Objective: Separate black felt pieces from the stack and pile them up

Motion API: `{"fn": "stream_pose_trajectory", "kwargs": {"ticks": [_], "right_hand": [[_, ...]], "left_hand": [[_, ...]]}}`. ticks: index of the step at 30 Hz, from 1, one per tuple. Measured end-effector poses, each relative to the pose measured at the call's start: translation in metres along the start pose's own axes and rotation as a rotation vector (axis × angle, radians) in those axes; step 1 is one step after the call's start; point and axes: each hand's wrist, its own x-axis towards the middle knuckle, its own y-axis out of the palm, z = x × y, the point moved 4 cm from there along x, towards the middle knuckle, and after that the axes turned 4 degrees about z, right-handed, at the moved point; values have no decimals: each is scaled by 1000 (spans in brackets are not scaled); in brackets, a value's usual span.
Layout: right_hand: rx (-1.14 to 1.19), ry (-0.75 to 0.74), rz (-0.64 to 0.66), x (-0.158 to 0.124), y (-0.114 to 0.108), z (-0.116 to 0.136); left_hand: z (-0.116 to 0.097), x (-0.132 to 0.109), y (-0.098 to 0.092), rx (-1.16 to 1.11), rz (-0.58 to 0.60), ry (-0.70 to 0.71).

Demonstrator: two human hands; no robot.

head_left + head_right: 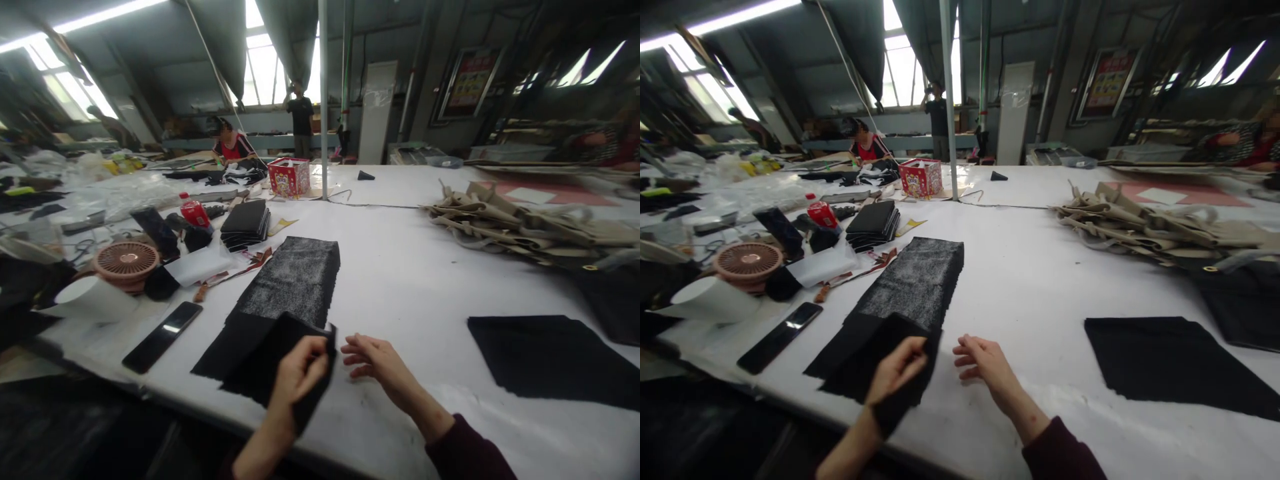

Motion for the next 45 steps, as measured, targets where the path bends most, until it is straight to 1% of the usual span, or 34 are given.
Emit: {"fn": "stream_pose_trajectory", "kwargs": {"ticks": [1, 2, 3, 4, 5, 6, 7, 8, 10, 12, 14, 16, 18, 21, 24, 26, 28, 31, 35, 45], "right_hand": [[50, 53, 20, -9, -13, 3], [56, 74, 31, -17, -27, 6], [29, 79, 31, -25, -40, 9], [-25, 80, 23, -31, -54, 10], [-109, 76, 12, -36, -65, 10], [-211, 69, -1, -39, -75, 9], [-316, 60, -20, -41, -84, 8], [-413, 46, -43, -41, -90, 6], [-564, 22, -95, -39, -96, 4], [-638, -8, -172, -34, -95, 2], [-720, -44, -266, -30, -88, 2], [-786, -72, -358, -27, -79, -2], [-898, -128, -455, -26, -69, -8], [-1135, -300, -586, -27, -57, -19], [-1296, -481, -657, -28, -51, -30], [-1365, -563, -670, -29, -49, -33], [-1417, -602, -666, -30, -47, -34], [-1467, -604, -642, -29, -45, -32], [-1480, -592, -625, -28, -43, -33], [-1493, -604, -597, -27, -44, -35]], "left_hand": [[-12, -4, 32, -37, 57, 130], [-21, -9, 63, -68, 119, 216], [-29, -13, 91, -77, 180, 272], [-34, -17, 115, -49, 247, 326], [-38, -18, 132, 8, 304, 364], [-40, -18, 142, 96, 350, 397], [-40, -14, 145, 205, 378, 424], [-38, -8, 142, 320, 389, 442], [-33, 11, 126, 524, 375, 463], [-26, 33, 108, 663, 357, 476], [-20, 52, 98, 748, 354, 498], [-13, 64, 98, 803, 355, 527], [-7, 72, 102, 837, 350, 563], [1, 75, 111, 840, 338, 616], [8, 75, 113, 781, 292, 646], [11, 75, 112, 736, 239, 650], [15, 76, 110, 718, 210, 656], [19, 77, 111, 749, 224, 666], [23, 80, 111, 779, 239, 637], [27, 82, 111, 732, 222, 619]]}}
